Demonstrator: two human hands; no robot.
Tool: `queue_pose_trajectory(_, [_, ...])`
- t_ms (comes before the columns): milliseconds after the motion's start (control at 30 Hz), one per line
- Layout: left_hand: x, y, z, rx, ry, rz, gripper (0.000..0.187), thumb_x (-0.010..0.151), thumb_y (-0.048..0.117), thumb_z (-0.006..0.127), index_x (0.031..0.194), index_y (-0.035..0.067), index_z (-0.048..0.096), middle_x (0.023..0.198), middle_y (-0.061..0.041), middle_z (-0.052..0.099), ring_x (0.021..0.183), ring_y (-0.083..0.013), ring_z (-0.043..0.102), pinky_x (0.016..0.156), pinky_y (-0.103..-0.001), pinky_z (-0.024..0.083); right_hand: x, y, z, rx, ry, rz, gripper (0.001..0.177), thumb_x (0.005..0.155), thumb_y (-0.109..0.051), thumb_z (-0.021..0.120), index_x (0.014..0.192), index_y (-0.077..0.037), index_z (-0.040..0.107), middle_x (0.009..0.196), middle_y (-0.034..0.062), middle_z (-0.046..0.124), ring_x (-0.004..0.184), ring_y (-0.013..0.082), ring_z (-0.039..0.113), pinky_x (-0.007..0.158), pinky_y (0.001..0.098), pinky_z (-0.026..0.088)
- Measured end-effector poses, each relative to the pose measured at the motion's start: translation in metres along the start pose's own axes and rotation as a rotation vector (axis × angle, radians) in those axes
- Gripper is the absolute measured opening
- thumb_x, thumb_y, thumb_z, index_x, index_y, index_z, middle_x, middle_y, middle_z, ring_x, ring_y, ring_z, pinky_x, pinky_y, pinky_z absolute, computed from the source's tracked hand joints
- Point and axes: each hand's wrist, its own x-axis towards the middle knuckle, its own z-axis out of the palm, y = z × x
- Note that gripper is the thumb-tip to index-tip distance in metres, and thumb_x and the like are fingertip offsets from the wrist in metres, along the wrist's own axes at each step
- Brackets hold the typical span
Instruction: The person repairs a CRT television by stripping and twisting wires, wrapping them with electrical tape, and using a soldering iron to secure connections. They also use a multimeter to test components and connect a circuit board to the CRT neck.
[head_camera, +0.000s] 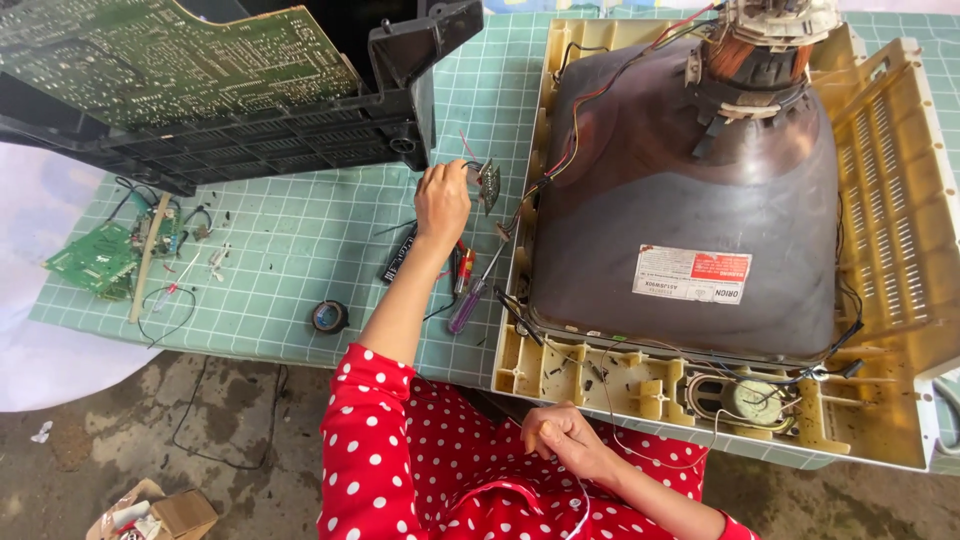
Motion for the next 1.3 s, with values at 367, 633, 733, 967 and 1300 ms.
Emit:
queue_pose_trajectory(367, [0.041, 0.079, -0.131, -0.731, 0.107, -0.265, 0.014, 0.096, 0.004, 0.064, 0.108, 0.002, 0.070, 0.086, -0.006, 0.075, 0.072, -0.0141, 0.068, 0.064, -0.026, 0.053, 0.021, -0.108, -0.030, -0.321, 0.020, -0.149, 0.026, 0.094, -0.021, 0.060, 0.075, -0.006, 0.069, 0.067, 0.0009, 0.065, 0.055, 0.0144, 0.055, 0.055, 0.0289, 0.047])
queue_pose_trajectory(633, [0.029, 0.128, -0.165, -1.018, 0.033, -0.333, 0.013, 0.100, 0.015, 0.065, 0.098, 0.009, 0.077, 0.075, -0.005, 0.075, 0.061, -0.0102, 0.062, 0.062, -0.027, 0.058, 0.076, -0.155, -0.088, -0.593, 0.427, -0.066, 0.053, 0.094, -0.019, 0.067, 0.142, -0.002, 0.053, 0.116, 0.0202, 0.073, 0.097, 0.0287, 0.072, 0.073, 0.0434, 0.061])
queue_pose_trajectory(733, [0.024, 0.145, -0.166, -1.150, 0.040, -0.356, 0.015, 0.100, 0.015, 0.066, 0.100, 0.005, 0.077, 0.074, -0.008, 0.074, 0.059, -0.0117, 0.061, 0.061, -0.028, 0.057, 0.089, -0.149, -0.092, -0.311, 0.342, -0.041, 0.057, 0.099, -0.016, 0.060, 0.150, -0.001, 0.040, 0.123, 0.0197, 0.068, 0.105, 0.0272, 0.070, 0.080, 0.0411, 0.063])
queue_pose_trajectory(967, [0.022, 0.156, -0.161, -1.233, -0.038, -0.344, 0.014, 0.100, 0.011, 0.066, 0.101, 0.002, 0.077, 0.075, -0.008, 0.074, 0.063, -0.0076, 0.059, 0.061, -0.027, 0.056, 0.094, -0.119, -0.100, -0.099, 0.368, -0.058, 0.028, 0.099, -0.017, 0.065, 0.118, 0.003, 0.067, 0.078, 0.0144, 0.071, 0.074, 0.0205, 0.074, 0.067, 0.0369, 0.065])
queue_pose_trajectory(1300, [0.038, 0.151, -0.182, -1.002, -0.428, -0.178, 0.059, 0.095, 0.020, 0.072, 0.147, 0.007, 0.048, 0.106, -0.017, 0.076, 0.089, -0.0234, 0.072, 0.078, -0.037, 0.058, 0.083, -0.129, -0.140, -0.004, 0.462, -0.042, 0.030, 0.107, -0.028, 0.053, 0.102, -0.002, 0.067, 0.061, 0.0120, 0.064, 0.044, 0.0103, 0.060, 0.041, 0.0243, 0.056])
